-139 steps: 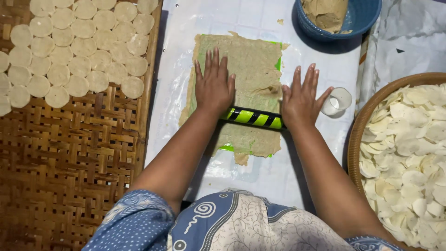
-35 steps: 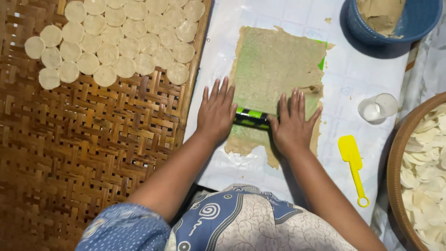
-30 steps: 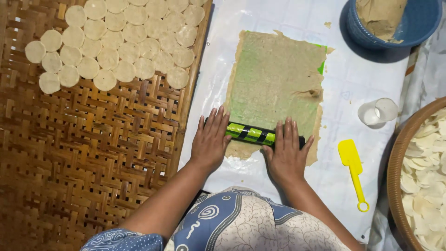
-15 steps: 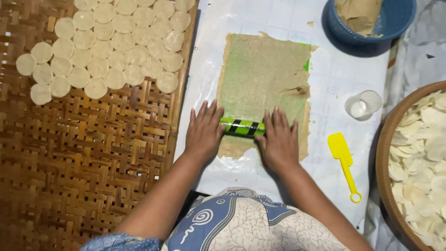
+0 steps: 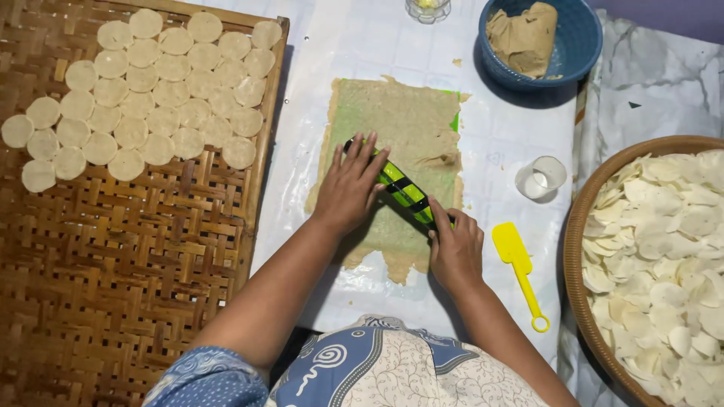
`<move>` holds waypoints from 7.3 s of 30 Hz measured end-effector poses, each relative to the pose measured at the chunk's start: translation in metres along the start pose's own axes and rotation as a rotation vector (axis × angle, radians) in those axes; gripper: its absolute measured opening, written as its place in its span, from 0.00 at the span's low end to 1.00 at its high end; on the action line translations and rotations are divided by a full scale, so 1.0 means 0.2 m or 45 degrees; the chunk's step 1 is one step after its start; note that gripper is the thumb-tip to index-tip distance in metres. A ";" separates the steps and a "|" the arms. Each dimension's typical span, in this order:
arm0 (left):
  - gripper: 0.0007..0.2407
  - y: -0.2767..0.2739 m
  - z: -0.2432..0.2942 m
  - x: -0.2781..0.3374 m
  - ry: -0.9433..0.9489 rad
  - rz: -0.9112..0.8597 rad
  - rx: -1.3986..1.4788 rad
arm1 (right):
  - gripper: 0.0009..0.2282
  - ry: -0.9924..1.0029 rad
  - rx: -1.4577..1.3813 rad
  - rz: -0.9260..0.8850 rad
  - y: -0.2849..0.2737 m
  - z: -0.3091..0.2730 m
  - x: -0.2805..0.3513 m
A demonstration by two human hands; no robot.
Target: Flattening and spreading dough on a plastic-covered surface to prepare for cutting snack shapes.
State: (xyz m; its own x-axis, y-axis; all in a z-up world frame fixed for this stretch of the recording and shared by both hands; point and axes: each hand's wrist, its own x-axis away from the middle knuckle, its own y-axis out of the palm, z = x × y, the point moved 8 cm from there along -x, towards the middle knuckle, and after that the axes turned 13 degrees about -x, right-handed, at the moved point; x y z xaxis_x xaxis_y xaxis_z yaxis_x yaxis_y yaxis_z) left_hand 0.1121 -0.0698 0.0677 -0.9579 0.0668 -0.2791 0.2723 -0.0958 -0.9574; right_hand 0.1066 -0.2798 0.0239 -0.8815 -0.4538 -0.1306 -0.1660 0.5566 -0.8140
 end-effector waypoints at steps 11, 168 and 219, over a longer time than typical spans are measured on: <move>0.22 0.37 0.25 -0.54 0.245 -0.043 -0.056 | 0.27 0.155 0.252 -0.015 -0.02 0.08 -0.15; 0.32 0.66 -0.57 -1.35 -0.363 -0.564 -0.083 | 0.22 -0.224 0.267 0.152 -0.05 0.39 -1.66; 0.21 -0.02 -0.83 -0.19 -0.575 0.474 0.428 | 0.26 -0.501 0.067 -0.264 -0.21 -0.19 -0.79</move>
State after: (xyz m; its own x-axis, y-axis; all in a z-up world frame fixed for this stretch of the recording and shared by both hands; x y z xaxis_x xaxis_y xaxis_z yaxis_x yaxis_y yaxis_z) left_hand 0.1625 0.0926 0.0693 -0.7696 -0.4454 -0.4576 0.6184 -0.3411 -0.7080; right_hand 0.2366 -0.2046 0.1006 -0.5948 -0.7880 -0.1588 -0.2896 0.3943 -0.8722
